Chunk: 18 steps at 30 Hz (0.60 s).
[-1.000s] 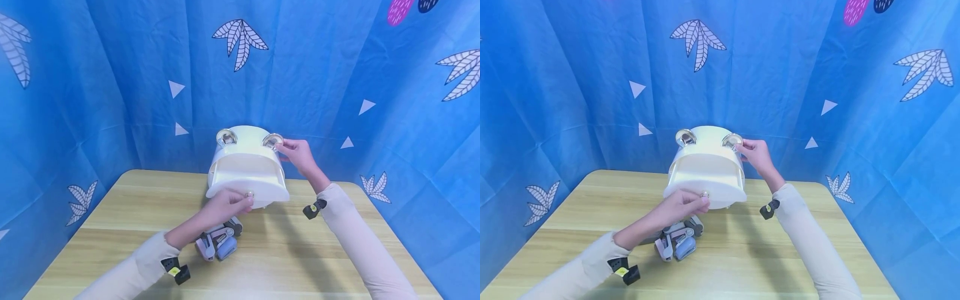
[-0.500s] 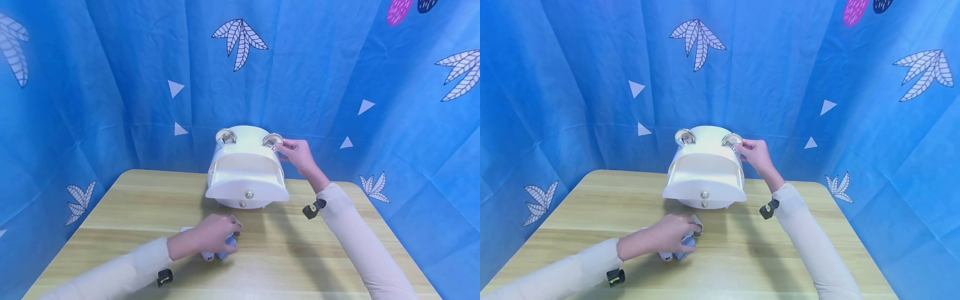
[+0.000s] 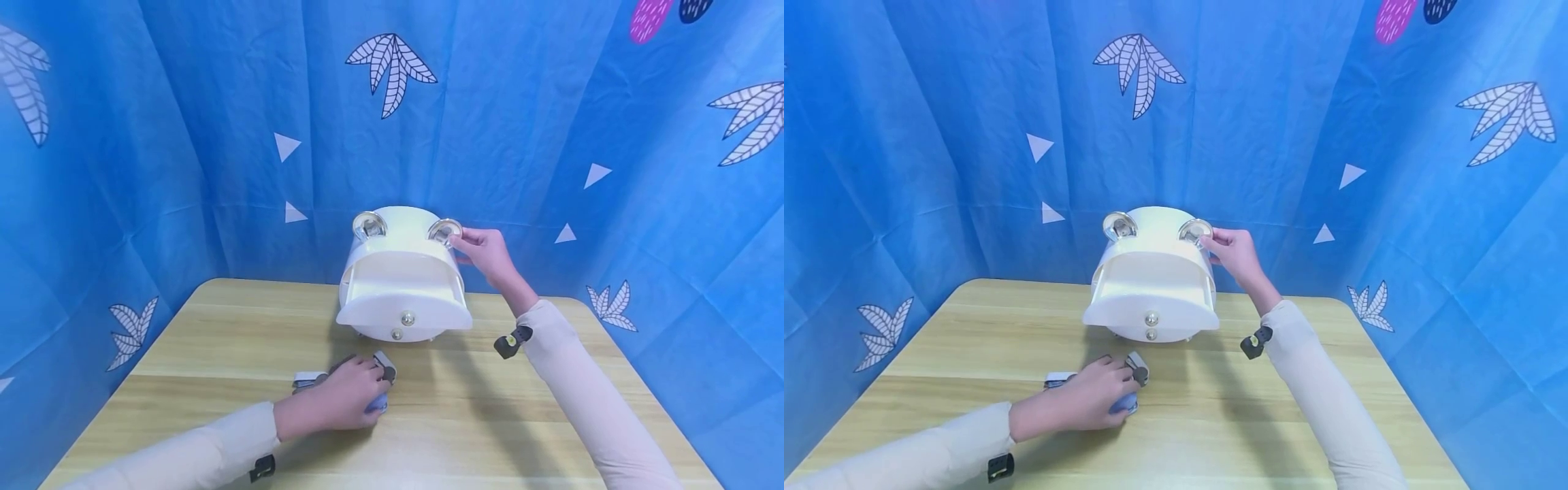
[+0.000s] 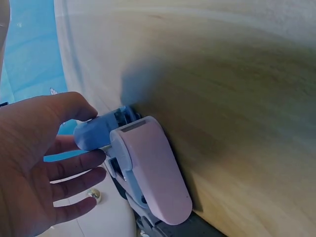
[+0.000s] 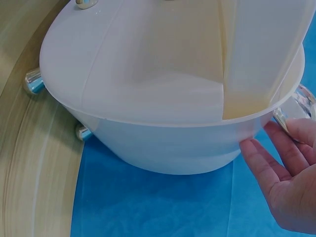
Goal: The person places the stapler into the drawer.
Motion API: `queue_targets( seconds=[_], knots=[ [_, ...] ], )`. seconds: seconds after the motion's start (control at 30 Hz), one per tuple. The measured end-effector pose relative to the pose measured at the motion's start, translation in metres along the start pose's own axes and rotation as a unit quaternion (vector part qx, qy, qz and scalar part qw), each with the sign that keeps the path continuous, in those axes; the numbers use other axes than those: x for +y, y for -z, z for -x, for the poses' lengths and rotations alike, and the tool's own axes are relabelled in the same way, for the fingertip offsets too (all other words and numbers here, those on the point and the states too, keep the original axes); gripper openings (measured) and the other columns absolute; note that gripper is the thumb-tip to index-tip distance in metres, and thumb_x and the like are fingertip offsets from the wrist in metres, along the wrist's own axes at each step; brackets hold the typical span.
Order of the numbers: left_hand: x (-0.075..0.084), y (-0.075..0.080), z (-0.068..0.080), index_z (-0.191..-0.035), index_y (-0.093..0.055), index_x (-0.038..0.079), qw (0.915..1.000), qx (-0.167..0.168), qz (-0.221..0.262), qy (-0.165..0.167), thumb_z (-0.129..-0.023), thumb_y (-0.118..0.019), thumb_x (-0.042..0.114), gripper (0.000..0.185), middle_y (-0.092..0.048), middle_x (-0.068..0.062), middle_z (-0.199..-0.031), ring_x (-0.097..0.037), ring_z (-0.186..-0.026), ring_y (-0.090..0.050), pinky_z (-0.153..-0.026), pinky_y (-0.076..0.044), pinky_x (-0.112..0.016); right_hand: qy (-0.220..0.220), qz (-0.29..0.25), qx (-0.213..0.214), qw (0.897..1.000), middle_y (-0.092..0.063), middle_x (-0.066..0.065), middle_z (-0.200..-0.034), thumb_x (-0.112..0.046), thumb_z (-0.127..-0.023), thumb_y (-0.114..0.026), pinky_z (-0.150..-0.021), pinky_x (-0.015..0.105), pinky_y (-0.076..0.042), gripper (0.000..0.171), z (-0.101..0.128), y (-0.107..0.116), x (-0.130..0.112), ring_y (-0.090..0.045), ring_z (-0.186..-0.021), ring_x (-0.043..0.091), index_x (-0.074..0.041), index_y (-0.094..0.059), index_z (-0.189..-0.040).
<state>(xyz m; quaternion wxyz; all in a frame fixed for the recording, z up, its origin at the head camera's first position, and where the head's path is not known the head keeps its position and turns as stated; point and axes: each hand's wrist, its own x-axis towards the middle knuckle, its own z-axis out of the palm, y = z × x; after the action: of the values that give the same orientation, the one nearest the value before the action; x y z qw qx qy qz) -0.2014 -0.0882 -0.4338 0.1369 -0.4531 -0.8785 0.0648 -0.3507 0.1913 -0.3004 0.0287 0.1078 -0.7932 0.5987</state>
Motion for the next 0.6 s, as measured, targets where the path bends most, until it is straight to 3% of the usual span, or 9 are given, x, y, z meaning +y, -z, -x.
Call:
queue_targets(
  seconds=[0.3, 0.6],
  knots=[
    [0.0045, 0.0037, 0.0002, -0.1, -0.075, 0.021, 0.9994, -0.014, 0.033, 0.004, -0.083, -0.078, 0.039, 0.025, -0.072, 0.005, -0.095, -0.013, -0.092, -0.066, -0.087, -0.055, -0.036, 0.0, -0.002, 0.001, 1.0, -0.064, 0.024, -0.134, -0.016, -0.099, -0.067, -0.098, 0.049, -0.056, 0.04, 0.0015, -0.0001, -0.0018, -0.07, -0.105, 0.01, 0.002, -0.063, -0.134],
    [0.002, 0.0097, 0.0, -0.096, -0.076, 0.026, 0.9968, -0.036, 0.069, -0.019, -0.085, -0.077, 0.038, 0.015, -0.067, 0.01, -0.085, -0.005, -0.08, -0.059, -0.08, -0.052, -0.029, 0.0, -0.002, 0.001, 1.0, -0.064, 0.024, -0.134, -0.017, -0.099, -0.067, -0.096, 0.046, -0.057, 0.039, 0.0018, -0.0006, -0.0021, -0.07, -0.11, 0.015, 0.002, -0.064, -0.134]
  ],
)
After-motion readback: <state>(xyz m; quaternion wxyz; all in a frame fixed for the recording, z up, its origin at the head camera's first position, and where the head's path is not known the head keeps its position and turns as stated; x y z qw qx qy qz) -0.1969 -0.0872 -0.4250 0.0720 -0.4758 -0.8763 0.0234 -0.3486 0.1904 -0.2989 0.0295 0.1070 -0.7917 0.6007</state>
